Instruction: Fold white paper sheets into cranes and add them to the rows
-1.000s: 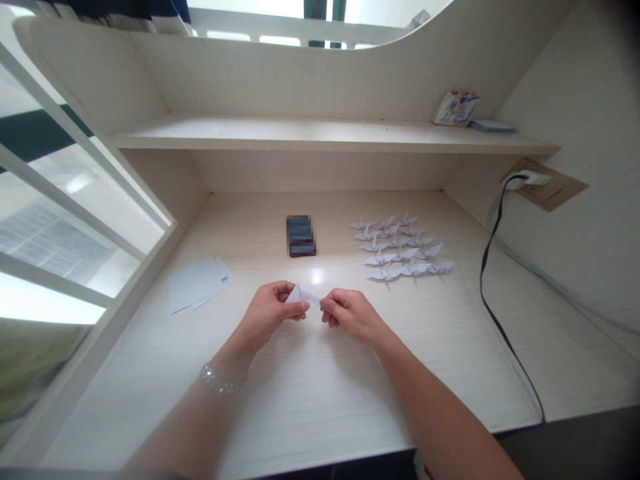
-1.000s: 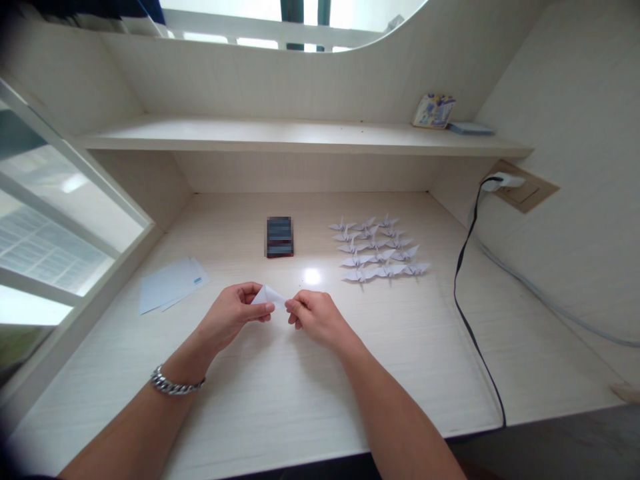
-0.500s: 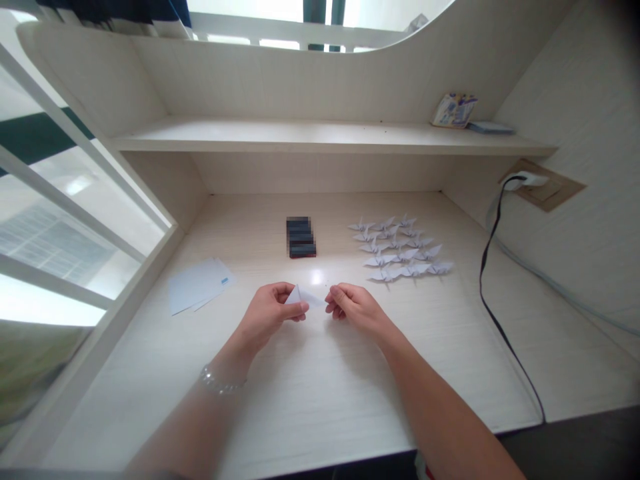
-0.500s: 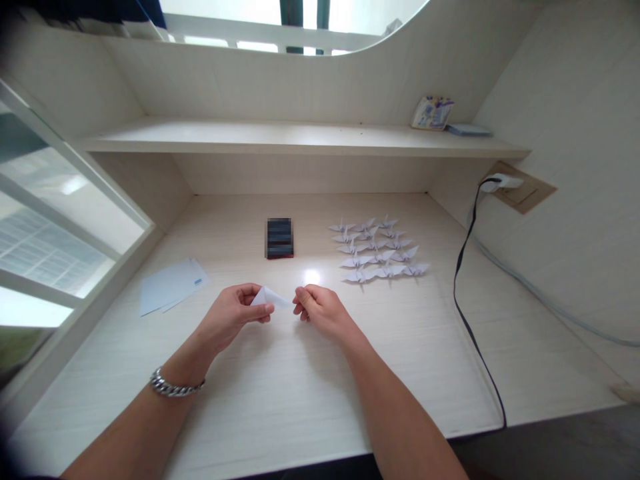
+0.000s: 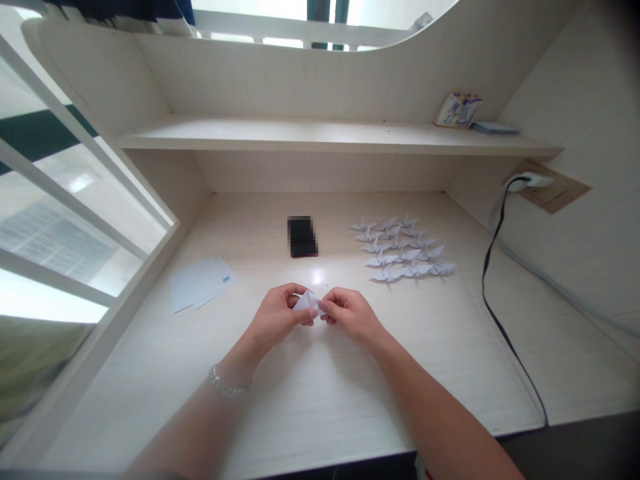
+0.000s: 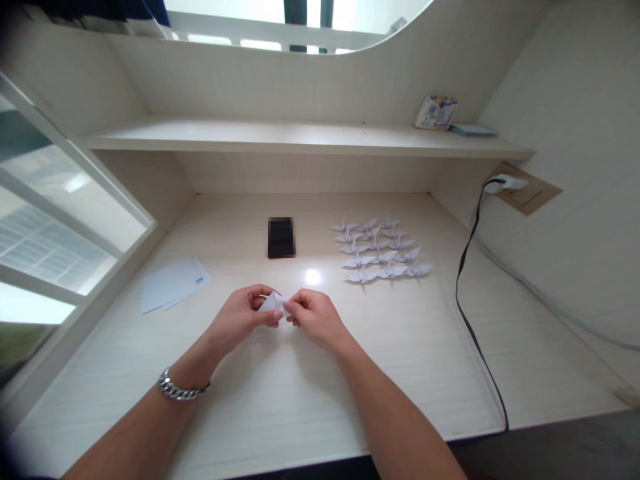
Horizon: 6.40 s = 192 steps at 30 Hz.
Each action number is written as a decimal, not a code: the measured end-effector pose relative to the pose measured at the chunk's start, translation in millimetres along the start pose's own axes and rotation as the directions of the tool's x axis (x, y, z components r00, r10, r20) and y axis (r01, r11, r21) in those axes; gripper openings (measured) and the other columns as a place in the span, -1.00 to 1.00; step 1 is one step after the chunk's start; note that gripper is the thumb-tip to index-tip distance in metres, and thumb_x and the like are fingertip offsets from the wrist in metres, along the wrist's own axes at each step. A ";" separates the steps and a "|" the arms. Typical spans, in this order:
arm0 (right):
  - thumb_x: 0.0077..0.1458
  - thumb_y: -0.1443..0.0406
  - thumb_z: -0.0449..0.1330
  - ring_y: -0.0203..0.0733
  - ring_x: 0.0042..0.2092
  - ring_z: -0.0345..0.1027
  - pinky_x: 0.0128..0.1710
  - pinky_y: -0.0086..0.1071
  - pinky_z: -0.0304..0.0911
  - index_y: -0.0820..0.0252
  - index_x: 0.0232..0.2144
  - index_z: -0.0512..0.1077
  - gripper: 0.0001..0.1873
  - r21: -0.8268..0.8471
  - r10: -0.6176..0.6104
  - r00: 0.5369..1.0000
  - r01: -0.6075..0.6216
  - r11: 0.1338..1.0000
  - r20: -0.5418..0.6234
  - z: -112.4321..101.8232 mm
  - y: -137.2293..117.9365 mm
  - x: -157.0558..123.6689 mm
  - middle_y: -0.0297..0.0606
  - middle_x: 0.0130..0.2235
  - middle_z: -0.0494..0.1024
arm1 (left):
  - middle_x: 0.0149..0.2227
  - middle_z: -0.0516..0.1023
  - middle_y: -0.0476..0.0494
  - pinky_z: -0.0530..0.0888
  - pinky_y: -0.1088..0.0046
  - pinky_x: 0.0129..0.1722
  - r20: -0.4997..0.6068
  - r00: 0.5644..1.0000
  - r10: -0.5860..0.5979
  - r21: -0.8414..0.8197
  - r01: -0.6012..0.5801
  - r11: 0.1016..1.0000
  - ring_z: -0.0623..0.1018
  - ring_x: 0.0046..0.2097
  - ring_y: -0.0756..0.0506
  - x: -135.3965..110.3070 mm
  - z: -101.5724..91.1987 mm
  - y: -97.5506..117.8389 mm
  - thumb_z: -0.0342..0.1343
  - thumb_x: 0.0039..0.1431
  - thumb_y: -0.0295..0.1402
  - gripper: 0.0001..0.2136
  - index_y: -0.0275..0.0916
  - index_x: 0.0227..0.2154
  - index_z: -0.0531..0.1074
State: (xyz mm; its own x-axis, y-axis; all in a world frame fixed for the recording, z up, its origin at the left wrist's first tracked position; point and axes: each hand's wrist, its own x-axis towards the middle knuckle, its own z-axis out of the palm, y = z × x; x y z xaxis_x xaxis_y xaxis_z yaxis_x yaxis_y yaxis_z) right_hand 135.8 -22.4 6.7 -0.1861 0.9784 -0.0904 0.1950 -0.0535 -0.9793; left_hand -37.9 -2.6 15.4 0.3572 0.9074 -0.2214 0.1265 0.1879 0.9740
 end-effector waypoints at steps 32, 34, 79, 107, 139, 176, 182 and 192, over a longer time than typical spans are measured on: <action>0.05 0.23 0.05 -0.32 -0.46 0.18 -0.50 -0.46 0.07 0.22 -0.48 0.36 -0.81 -0.094 -0.013 0.999 0.011 0.996 -0.030 2.4 2.2 0.6 -0.37 -0.51 0.35 | -0.58 0.48 -0.01 0.28 0.56 -0.58 0.102 0.995 0.003 0.172 -0.021 0.985 0.47 -0.51 -0.03 -3.3 11.0 -7.7 0.19 -0.17 -0.44 -0.60 -0.27 -0.17 0.36; 0.06 0.20 0.04 -0.32 -0.45 0.19 -0.49 -0.46 0.08 0.22 -0.47 0.36 -0.78 -0.073 0.000 1.000 0.000 0.997 -0.006 2.1 2.3 0.9 -0.36 -0.50 0.36 | -0.56 0.48 -0.01 0.30 0.54 -0.58 0.108 0.994 -0.001 0.169 -0.018 0.986 0.48 -0.50 -0.04 -2.8 10.9 -10.5 0.20 -0.17 -0.43 -0.59 -0.26 -0.15 0.35; 0.03 0.24 0.08 -0.32 -0.44 0.19 -0.47 -0.46 0.05 0.21 -0.50 0.36 -0.83 -0.165 -0.014 1.000 0.016 0.986 0.013 -0.2 2.2 1.7 -0.35 -0.49 0.37 | -0.49 0.45 -0.06 0.30 0.51 -0.47 -0.028 0.997 0.077 0.077 -0.075 0.994 0.39 -0.45 0.00 4.7 7.9 -5.6 0.09 0.00 -0.20 -0.77 -0.31 -0.47 0.44; 0.02 0.20 0.10 -0.32 -0.45 0.26 -0.40 -0.42 0.19 0.24 -0.48 0.36 -0.80 0.059 -0.018 1.000 0.016 0.998 0.023 -7.8 0.1 2.1 -0.31 -0.49 0.43 | -0.49 0.41 -0.01 0.27 0.55 -0.46 -0.246 0.958 0.150 0.003 -0.153 0.988 0.35 -0.45 0.03 5.5 2.3 -2.5 0.13 -0.02 -0.20 -0.78 -0.30 -0.47 0.41; 0.01 0.26 0.15 -0.33 -0.46 0.26 -0.43 -0.42 0.18 0.24 -0.48 0.38 -0.86 0.218 -0.061 0.997 0.050 0.975 0.043 -3.9 0.6 1.9 -0.31 -0.51 0.44 | -0.54 0.39 0.01 0.23 0.56 -0.50 -0.177 0.983 0.041 -0.209 -0.079 0.975 0.32 -0.50 0.06 8.6 -1.1 -6.0 0.15 -0.02 -0.24 -0.80 -0.31 -0.50 0.40; -0.15 0.40 0.06 -0.36 -0.52 0.09 -0.54 -0.46 -0.03 0.20 -0.62 0.27 -0.92 0.007 -0.016 1.000 0.016 1.000 0.002 0.1 2.6 2.6 -0.45 -0.61 0.24 | -0.51 0.41 -0.04 0.28 0.53 -0.48 -0.090 0.971 0.221 0.181 -0.202 0.962 0.35 -0.46 0.02 3.8 11.0 -7.1 0.06 0.05 -0.23 -0.79 -0.30 -0.47 0.42; -0.21 0.42 0.03 -0.33 -0.53 0.11 -0.52 -0.44 0.00 0.19 -0.64 0.28 -0.91 0.089 -0.001 1.000 0.000 0.996 0.009 -1.5 4.7 2.1 -0.41 -0.63 0.29 | -0.54 0.40 -0.02 0.25 0.54 -0.51 -0.219 0.961 0.167 0.069 -0.155 0.985 0.34 -0.50 0.03 9.1 -5.9 -5.3 0.13 -0.04 -0.22 -0.78 -0.30 -0.50 0.43; -0.07 0.30 0.12 -0.33 -0.51 0.18 -0.48 -0.43 0.10 0.21 -0.55 0.35 -0.91 0.168 -0.005 0.997 0.017 0.986 -0.077 -13.9 -2.1 3.6 -0.34 -0.55 0.40 | -0.49 0.41 -0.03 0.25 0.56 -0.47 -0.291 0.939 0.186 -0.016 -0.199 0.980 0.33 -0.46 0.04 9.4 -22.4 -1.3 0.16 -0.03 -0.25 -0.81 -0.31 -0.47 0.42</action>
State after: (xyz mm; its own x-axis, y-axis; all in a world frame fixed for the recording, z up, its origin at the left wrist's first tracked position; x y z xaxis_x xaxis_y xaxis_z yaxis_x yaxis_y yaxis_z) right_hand 148.1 -16.0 10.9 -0.1123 0.9911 -0.0718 0.0274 -0.0691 -0.9972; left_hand -55.3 14.1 13.1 0.0894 0.9959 -0.0131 0.0384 0.0097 0.9992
